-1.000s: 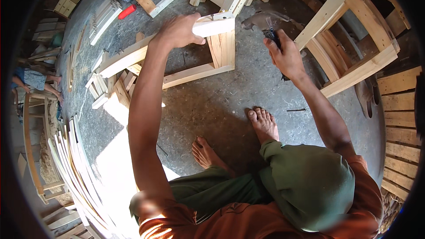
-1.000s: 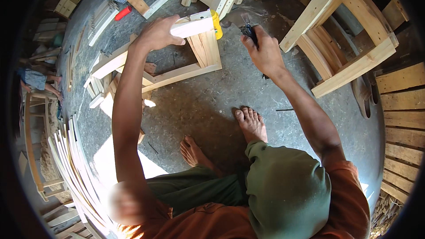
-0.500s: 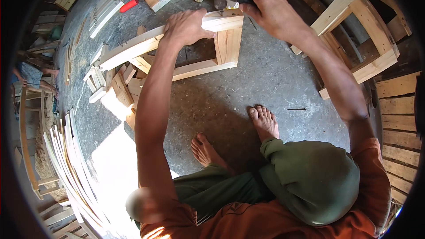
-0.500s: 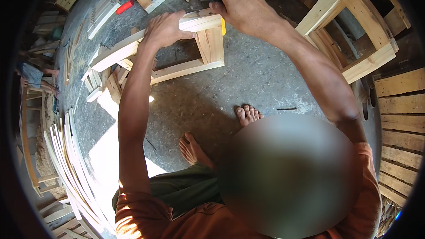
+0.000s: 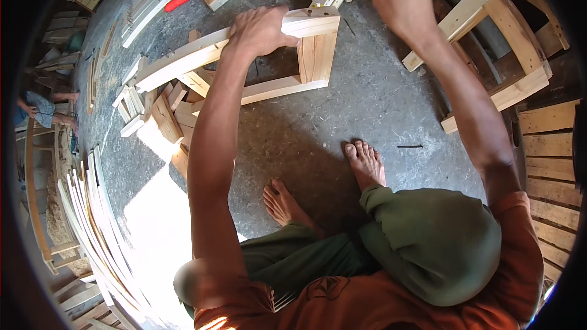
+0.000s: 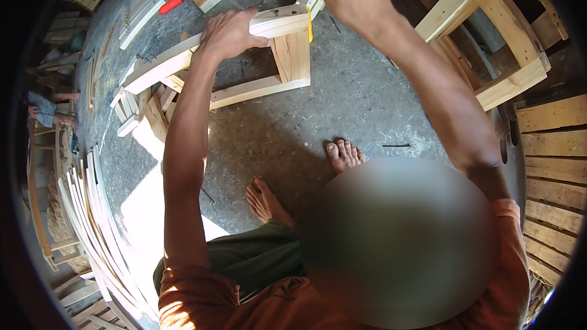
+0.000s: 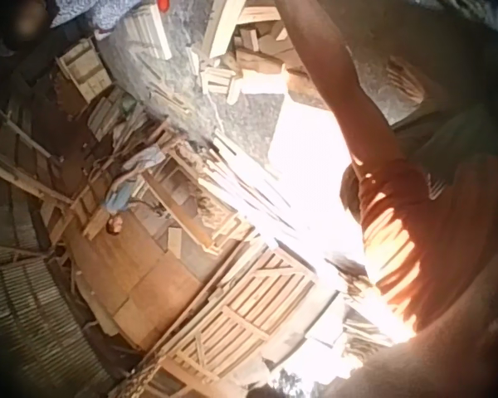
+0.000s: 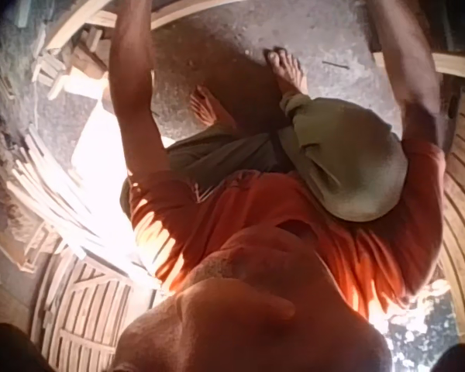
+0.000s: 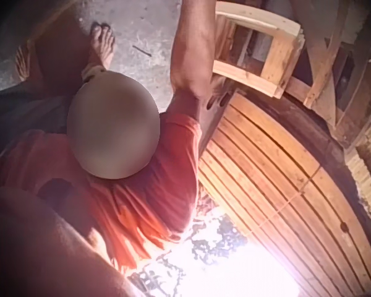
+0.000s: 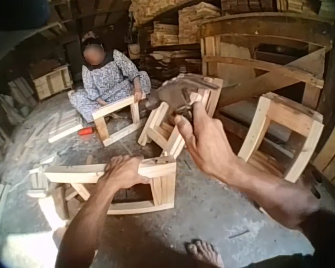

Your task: Assembling a wooden frame or stool using wood glue, nails, and a hammer.

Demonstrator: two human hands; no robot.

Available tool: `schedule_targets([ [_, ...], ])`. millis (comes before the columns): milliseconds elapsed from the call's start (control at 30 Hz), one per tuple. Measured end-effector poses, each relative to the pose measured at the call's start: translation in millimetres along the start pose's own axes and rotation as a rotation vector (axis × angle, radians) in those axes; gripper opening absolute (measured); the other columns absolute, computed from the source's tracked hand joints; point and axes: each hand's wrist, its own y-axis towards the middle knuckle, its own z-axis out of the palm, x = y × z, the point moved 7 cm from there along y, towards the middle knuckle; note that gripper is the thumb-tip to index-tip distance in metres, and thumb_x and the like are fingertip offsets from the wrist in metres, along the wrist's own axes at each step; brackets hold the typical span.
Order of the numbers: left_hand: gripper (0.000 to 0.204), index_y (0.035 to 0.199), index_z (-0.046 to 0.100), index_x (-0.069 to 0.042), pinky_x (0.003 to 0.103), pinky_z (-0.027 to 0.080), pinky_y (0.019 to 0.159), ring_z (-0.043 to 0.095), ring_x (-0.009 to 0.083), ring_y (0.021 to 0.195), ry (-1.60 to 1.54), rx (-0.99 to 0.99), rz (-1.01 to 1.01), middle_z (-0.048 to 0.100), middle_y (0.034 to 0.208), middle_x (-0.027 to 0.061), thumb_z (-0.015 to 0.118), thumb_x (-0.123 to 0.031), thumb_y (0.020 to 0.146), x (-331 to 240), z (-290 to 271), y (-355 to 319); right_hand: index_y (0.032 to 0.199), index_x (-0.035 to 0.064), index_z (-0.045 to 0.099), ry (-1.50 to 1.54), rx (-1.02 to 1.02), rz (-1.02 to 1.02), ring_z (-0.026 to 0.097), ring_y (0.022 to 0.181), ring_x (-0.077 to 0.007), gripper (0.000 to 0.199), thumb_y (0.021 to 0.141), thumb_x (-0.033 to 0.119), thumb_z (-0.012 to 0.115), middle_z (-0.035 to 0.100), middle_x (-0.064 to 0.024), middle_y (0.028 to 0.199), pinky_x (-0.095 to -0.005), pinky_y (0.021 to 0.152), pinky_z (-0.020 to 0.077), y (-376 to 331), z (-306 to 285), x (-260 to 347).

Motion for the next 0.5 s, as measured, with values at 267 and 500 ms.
schedule_targets([
  [267, 0.066, 0.119, 0.068, -0.006, 0.050, 0.052, 0.090, 0.069, 0.0393, 0.101, -0.015, 0.005, -0.003, 0.072, 0.105, 0.0229, 0.083, -0.047, 0.070, 0.0, 0.2, -1.7, 0.111, 0.0026, 0.057, -0.021, -0.066, -0.053, 0.068, 0.072, -0.0442, 0.027, 0.101, 0.028, 0.057, 0.068, -0.0239, 0.077, -0.0532, 0.066, 0.0562, 4.3, -11.2, 10.9],
  [500, 0.064, 0.118, 0.067, -0.004, 0.050, 0.051, 0.090, 0.069, 0.0406, 0.102, -0.003, 0.037, -0.013, 0.072, 0.106, 0.0238, 0.081, -0.046, 0.071, 0.6, 1.2, 2.0, 0.111, 0.0035, 0.057, -0.074, 0.005, -0.090, 0.068, 0.071, -0.0447, 0.027, 0.100, 0.028, 0.059, 0.068, -0.0232, 0.076, -0.0536, 0.065, 0.0559, 10.6, -9.2, 12.0],
])
